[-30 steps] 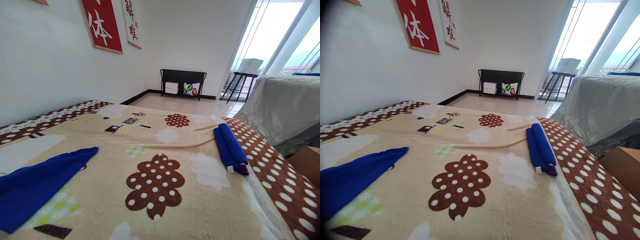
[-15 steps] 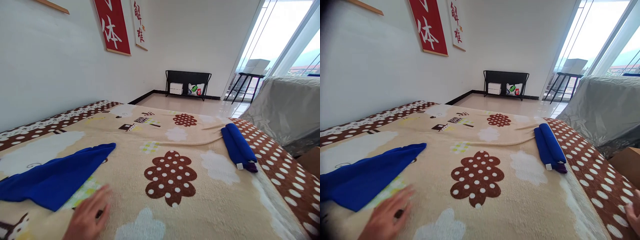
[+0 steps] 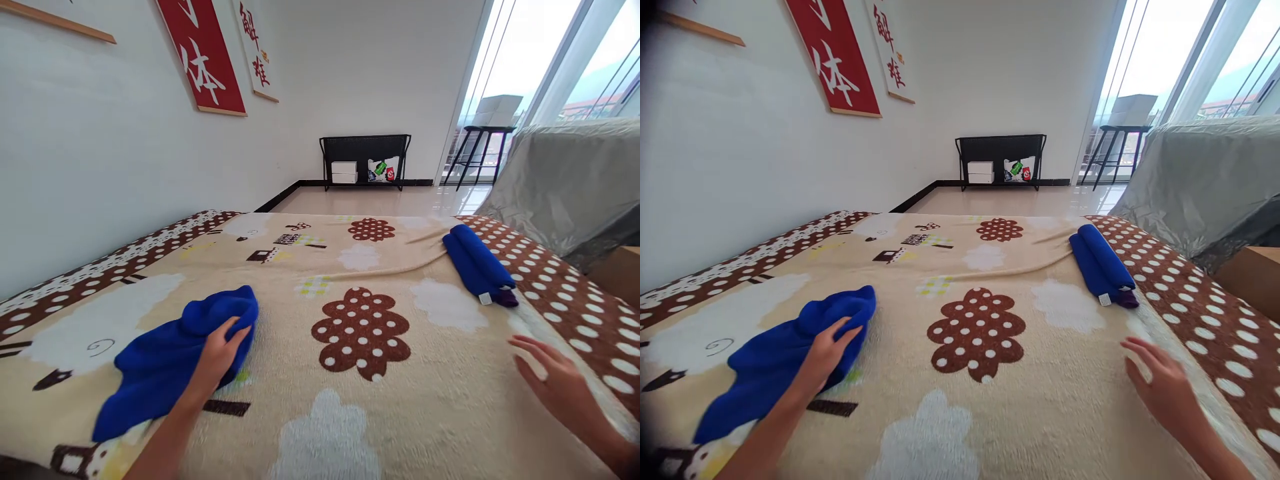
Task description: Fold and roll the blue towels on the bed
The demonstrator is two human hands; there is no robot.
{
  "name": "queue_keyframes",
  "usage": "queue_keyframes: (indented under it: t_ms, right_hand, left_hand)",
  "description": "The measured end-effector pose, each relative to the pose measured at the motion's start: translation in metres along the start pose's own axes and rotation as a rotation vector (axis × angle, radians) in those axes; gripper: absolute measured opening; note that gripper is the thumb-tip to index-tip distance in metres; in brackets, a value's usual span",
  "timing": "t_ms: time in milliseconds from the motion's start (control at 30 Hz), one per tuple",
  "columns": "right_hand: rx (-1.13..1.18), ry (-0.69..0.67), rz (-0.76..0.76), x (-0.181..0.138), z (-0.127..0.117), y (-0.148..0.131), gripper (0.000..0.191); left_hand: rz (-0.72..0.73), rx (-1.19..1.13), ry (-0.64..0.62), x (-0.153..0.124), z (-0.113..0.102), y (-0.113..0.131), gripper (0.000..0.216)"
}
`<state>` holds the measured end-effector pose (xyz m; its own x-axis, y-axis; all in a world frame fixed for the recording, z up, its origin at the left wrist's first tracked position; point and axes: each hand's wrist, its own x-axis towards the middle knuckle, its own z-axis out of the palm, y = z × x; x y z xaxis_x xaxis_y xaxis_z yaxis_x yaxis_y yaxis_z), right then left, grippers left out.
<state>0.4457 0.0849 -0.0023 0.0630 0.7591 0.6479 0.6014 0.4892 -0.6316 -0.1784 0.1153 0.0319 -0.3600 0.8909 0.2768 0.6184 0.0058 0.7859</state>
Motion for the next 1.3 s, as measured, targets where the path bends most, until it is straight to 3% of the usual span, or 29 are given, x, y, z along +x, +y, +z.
queue_keyframes:
  t_ms: [33, 100, 167, 267, 333, 400, 467, 567, 667, 867, 1033, 1133, 1300]
  right_hand:
    - [-0.079, -0.093, -0.023, 0.002, 0.022, -0.007, 0.014]
    - [-0.049, -0.411, -0.024, 0.007, 0.067, -0.038, 0.018]
    - [0.046, -0.607, -0.054, 0.013, 0.103, -0.085, 0.024]
    - [0.135, -0.628, -0.126, 0.020, 0.130, -0.146, 0.021]
    - [0.143, -0.552, -0.135, 0.021, 0.131, -0.165, 0.024]
    - [0.137, -0.473, -0.120, 0.017, 0.128, -0.171, 0.028]
    - [0.139, -0.433, -0.119, 0.010, 0.123, -0.172, 0.031]
    - [0.139, -0.403, -0.159, 0.000, 0.118, -0.175, 0.040]
    - [0.150, -0.357, -0.157, -0.006, 0.113, -0.183, 0.041]
    - [0.168, -0.278, -0.026, -0.018, 0.102, -0.193, 0.036]
    - [0.248, -0.341, 0.041, -0.025, 0.095, -0.192, 0.018]
    - [0.300, -0.336, 0.079, -0.026, 0.092, -0.186, 0.012]
    - [0.435, -0.124, 0.192, -0.029, 0.099, -0.173, 0.012]
  left_hand:
    - [-0.097, -0.149, -0.066, -0.003, 0.023, 0.026, 0.033]
    - [-0.098, -0.232, -0.176, -0.017, 0.066, 0.075, 0.044]
    - [-0.098, -0.378, -0.348, -0.037, 0.096, 0.115, 0.051]
    - [-0.017, -0.634, -0.706, -0.069, 0.113, 0.155, 0.055]
    - [0.060, -0.753, -0.883, -0.085, 0.110, 0.167, 0.060]
    - [0.112, -0.838, -0.972, -0.095, 0.104, 0.173, 0.061]
    - [0.124, -0.865, -0.976, -0.101, 0.099, 0.175, 0.050]
    - [0.111, -0.825, -0.870, -0.109, 0.096, 0.177, 0.034]
    - [0.136, -0.768, -0.792, -0.118, 0.094, 0.181, 0.031]
    - [0.234, -0.618, -0.946, -0.142, 0.095, 0.182, 0.034]
    - [0.287, -0.555, -0.954, -0.149, 0.100, 0.180, 0.033]
    - [0.331, -0.541, -0.903, -0.147, 0.102, 0.179, 0.030]
    - [0.269, -0.601, -0.674, -0.143, 0.104, 0.178, 0.032]
